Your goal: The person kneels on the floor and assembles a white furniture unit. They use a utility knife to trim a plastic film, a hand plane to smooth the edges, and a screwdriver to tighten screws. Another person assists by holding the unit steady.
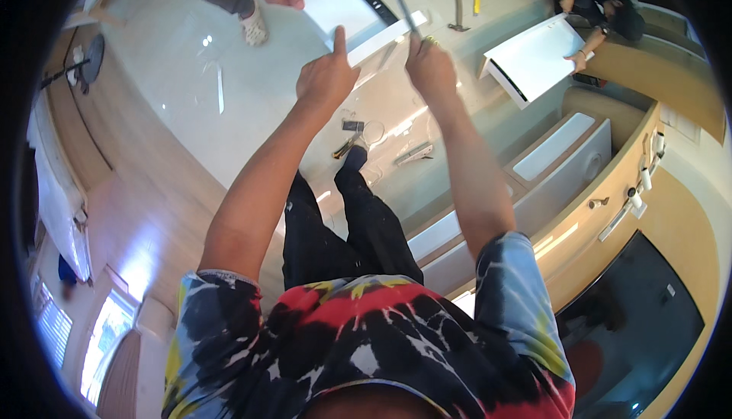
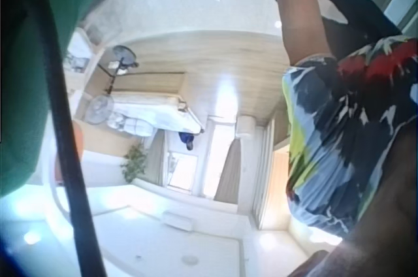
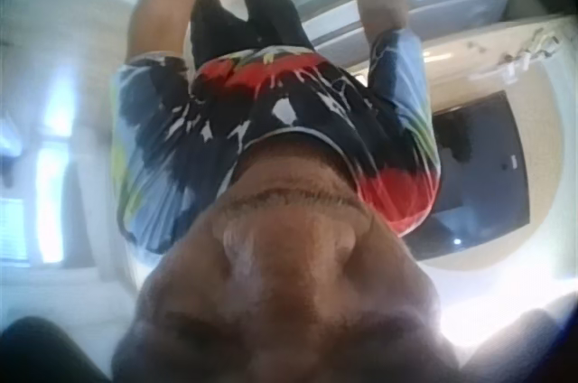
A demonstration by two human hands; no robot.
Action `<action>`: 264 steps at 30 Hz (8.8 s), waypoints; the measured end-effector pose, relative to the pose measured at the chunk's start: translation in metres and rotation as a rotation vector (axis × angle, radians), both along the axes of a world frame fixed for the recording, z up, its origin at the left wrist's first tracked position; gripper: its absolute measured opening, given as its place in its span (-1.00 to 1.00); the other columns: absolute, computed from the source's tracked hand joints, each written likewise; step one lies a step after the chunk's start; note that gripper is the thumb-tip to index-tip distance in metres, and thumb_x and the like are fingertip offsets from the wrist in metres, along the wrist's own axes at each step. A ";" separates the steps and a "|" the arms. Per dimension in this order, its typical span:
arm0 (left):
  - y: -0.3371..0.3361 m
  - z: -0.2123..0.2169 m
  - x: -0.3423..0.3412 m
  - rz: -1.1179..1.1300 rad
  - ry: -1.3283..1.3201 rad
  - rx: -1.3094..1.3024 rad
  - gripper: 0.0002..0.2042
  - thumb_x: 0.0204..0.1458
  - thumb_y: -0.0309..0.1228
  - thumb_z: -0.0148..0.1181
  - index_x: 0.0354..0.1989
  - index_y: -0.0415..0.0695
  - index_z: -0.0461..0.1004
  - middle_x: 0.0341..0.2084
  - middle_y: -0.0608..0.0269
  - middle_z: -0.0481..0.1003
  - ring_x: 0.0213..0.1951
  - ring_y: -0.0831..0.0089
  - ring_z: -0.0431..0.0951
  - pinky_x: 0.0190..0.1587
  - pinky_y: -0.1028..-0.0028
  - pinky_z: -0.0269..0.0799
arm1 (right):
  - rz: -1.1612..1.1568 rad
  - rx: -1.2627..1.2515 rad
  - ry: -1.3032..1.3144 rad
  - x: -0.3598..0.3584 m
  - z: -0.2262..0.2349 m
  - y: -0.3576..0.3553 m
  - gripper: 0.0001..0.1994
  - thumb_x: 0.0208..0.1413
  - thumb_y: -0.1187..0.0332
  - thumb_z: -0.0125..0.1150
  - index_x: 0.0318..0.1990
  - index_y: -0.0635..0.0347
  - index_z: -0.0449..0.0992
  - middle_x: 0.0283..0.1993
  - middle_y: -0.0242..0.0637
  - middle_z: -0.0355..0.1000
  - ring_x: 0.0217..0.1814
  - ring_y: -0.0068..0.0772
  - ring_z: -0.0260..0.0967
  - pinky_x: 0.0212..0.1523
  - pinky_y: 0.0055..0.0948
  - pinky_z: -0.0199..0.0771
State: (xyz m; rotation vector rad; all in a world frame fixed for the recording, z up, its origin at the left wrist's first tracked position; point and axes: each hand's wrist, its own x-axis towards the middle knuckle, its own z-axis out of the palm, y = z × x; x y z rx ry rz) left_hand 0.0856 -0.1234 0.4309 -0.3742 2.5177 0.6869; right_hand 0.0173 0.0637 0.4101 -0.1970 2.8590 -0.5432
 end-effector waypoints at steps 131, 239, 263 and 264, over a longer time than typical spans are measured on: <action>-0.063 -0.430 -0.043 -0.259 -0.144 -0.071 -0.71 -0.07 -0.50 0.11 -0.13 -0.23 0.54 -0.15 -0.17 0.57 -0.05 -0.01 0.58 0.02 0.15 0.50 | -1.472 -1.024 -1.156 0.440 -0.143 -0.018 -0.61 0.39 0.02 -0.07 -0.29 0.20 0.33 -0.69 -0.45 0.07 -0.74 -0.56 0.10 -0.74 -0.45 0.31; -0.351 -0.455 0.215 -0.167 0.136 -0.154 -0.60 -0.13 -0.22 0.35 -0.15 -0.23 0.61 -0.33 -0.16 0.61 -0.22 -0.04 0.63 -0.10 0.17 0.54 | -0.004 -0.333 0.141 0.341 -0.548 -0.343 -0.73 0.32 0.18 0.01 -0.27 0.22 0.39 -0.63 0.09 0.39 -0.58 0.18 0.42 -0.54 0.08 0.42; -0.351 -0.458 0.212 -0.179 0.147 -0.114 -0.60 -0.09 -0.19 0.32 -0.17 -0.25 0.60 -0.33 -0.17 0.60 -0.19 -0.07 0.61 -0.04 0.12 0.51 | -0.052 -0.124 0.090 0.313 -0.507 -0.321 -0.67 0.33 0.12 -0.02 -0.31 0.23 0.37 -0.60 0.07 0.43 -0.54 0.18 0.45 -0.50 0.07 0.46; -0.350 -0.457 0.211 -0.181 0.117 -0.102 -0.61 -0.09 -0.19 0.32 -0.17 -0.25 0.60 -0.32 -0.18 0.60 -0.18 -0.07 0.60 -0.04 0.12 0.51 | -0.112 -0.147 0.142 0.275 -0.499 -0.317 -0.66 0.34 0.11 -0.04 -0.31 0.23 0.39 -0.59 0.08 0.43 -0.53 0.21 0.45 -0.50 0.08 0.46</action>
